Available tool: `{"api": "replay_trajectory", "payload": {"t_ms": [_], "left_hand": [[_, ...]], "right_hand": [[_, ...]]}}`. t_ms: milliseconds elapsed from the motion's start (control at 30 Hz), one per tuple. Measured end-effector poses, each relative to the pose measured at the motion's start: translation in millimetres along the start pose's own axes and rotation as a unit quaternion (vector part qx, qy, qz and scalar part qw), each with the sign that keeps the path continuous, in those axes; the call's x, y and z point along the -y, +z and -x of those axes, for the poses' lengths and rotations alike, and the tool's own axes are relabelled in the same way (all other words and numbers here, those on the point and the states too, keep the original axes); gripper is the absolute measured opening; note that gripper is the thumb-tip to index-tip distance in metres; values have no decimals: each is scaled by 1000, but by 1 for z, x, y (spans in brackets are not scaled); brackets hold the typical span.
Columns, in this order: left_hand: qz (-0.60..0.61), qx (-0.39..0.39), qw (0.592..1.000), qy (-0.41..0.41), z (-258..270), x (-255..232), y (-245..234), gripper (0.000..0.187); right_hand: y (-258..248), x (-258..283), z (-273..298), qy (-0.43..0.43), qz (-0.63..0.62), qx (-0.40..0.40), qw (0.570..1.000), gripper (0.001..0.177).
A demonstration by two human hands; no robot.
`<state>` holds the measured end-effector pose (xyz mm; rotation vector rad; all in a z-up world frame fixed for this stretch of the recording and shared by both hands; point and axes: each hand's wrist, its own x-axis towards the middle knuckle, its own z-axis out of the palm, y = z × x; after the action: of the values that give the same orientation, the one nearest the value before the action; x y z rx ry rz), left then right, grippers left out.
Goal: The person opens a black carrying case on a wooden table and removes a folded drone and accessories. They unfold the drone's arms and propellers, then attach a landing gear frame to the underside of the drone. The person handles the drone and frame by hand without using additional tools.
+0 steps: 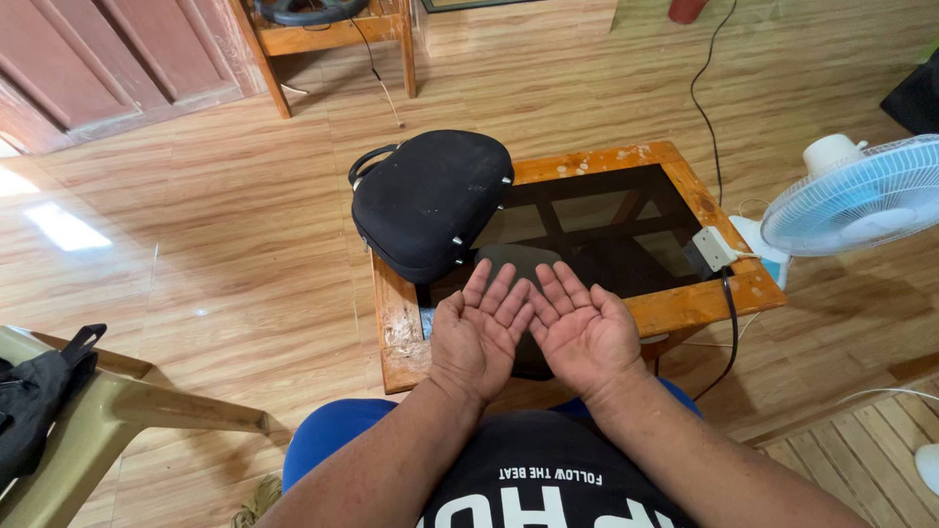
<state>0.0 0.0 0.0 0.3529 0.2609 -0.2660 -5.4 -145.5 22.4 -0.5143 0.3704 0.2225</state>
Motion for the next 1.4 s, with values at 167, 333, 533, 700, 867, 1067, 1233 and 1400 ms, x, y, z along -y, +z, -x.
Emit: {"api": "replay_trajectory", "payload": {"t_ms": [167,333,533,700,867,1067,1233,1400], "left_hand": [[9,-7,1000,-2,1,1,0,60],[4,-10,1000,-1,2,0,1,61],[3,-12,1000,-2,2,1,1,61],[10,-6,1000,1,2,1,0,60],[8,-7,1000,1,3,1,0,60],[6,-7,1000,1,4,1,-1,61],[16,-1,1000,0,2,1,-2,60],[17,6,1000,1,1,2,-4,60]], "right_hand": [[-1,0,-1,5,-2,-4,1000,61],[1,0,1,4,-3,-13,1000,61],[1,0,2,3,-1,-9,1000,61],[0,-1,2,2,-4,-11,1000,61],[-1,-1,2,2,-6,-4,1000,60],[1,-2,3,0,-1,-9,1000,61],[-1,-1,2,1,-3,-2,1000,60],[-4,-1,0,3,-8,10,1000,60]]}}
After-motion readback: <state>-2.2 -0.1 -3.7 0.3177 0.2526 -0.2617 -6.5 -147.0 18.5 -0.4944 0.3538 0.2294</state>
